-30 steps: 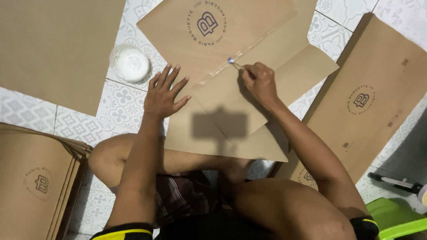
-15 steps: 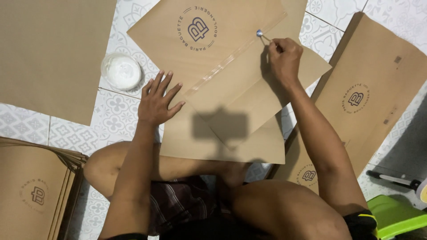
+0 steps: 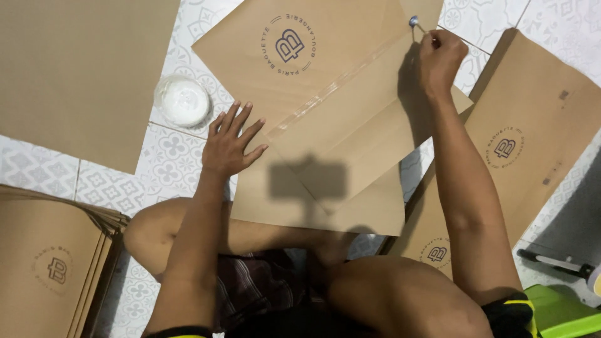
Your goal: The person sits on the floor and folds a flat brown paper sheet into a box shape. They use a small stick to apply glue from a container to the edges of the paper and press the flaps together to secure the box structure.
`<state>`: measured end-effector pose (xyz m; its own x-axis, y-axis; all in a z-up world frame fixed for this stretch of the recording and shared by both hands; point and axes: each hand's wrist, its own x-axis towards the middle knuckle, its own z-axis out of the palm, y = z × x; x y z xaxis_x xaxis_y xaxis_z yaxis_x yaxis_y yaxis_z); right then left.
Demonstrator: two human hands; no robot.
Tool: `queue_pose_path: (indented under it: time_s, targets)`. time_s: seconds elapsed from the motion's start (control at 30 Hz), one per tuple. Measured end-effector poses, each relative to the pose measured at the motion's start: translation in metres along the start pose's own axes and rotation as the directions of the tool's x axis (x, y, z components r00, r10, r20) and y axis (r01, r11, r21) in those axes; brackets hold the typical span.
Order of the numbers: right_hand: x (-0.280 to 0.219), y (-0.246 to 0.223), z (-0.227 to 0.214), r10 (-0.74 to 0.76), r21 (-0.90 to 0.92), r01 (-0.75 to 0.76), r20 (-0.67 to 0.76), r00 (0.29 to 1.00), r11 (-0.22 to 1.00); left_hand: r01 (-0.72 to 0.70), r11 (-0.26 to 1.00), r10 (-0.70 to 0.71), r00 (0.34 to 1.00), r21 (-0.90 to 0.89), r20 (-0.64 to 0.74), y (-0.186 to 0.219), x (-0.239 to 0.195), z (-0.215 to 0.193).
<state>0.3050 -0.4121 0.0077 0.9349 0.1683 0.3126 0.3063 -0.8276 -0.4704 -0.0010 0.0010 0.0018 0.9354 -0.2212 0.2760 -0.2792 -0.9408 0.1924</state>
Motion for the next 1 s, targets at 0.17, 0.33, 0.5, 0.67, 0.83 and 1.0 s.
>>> queue_pose_path:
  time_s: [0.17,0.33,0.5,0.67,0.83,1.0]
  targets:
    - [-0.021,-0.073,-0.001,0.048,0.232,-0.079,0.135,0.990,0.970,0.044,0.997,-0.046,0.999,-0.064,-0.019,-0.002,-0.007,0.005]
    - [-0.066,-0.208,0.028,-0.105,0.362,-0.084,0.473,0.875,0.928,0.020,0.998,-0.020,1.000,-0.064,-0.009,-0.005,-0.020,0.006]
    - [-0.075,-0.334,0.038,-0.334,0.549,-0.029,0.548,0.767,0.835,0.099,0.994,-0.101,0.994,-0.056,-0.043,-0.002,-0.017,0.018]
    - [-0.061,-0.371,0.045,-0.328,0.521,-0.121,0.684,0.651,0.845,0.006,1.000,-0.005,0.999,-0.018,0.031,-0.010,-0.018,0.017]
    - [-0.057,-0.303,0.031,-0.282,0.458,-0.106,0.696,0.660,0.882,-0.023,0.999,0.022,1.000,-0.039,-0.017,-0.010,-0.017,0.006]
    - [-0.054,-0.122,-0.018,-0.111,0.055,0.096,0.448,0.887,0.994,0.026,0.998,-0.020,0.995,-0.059,0.102,-0.007,-0.017,0.005]
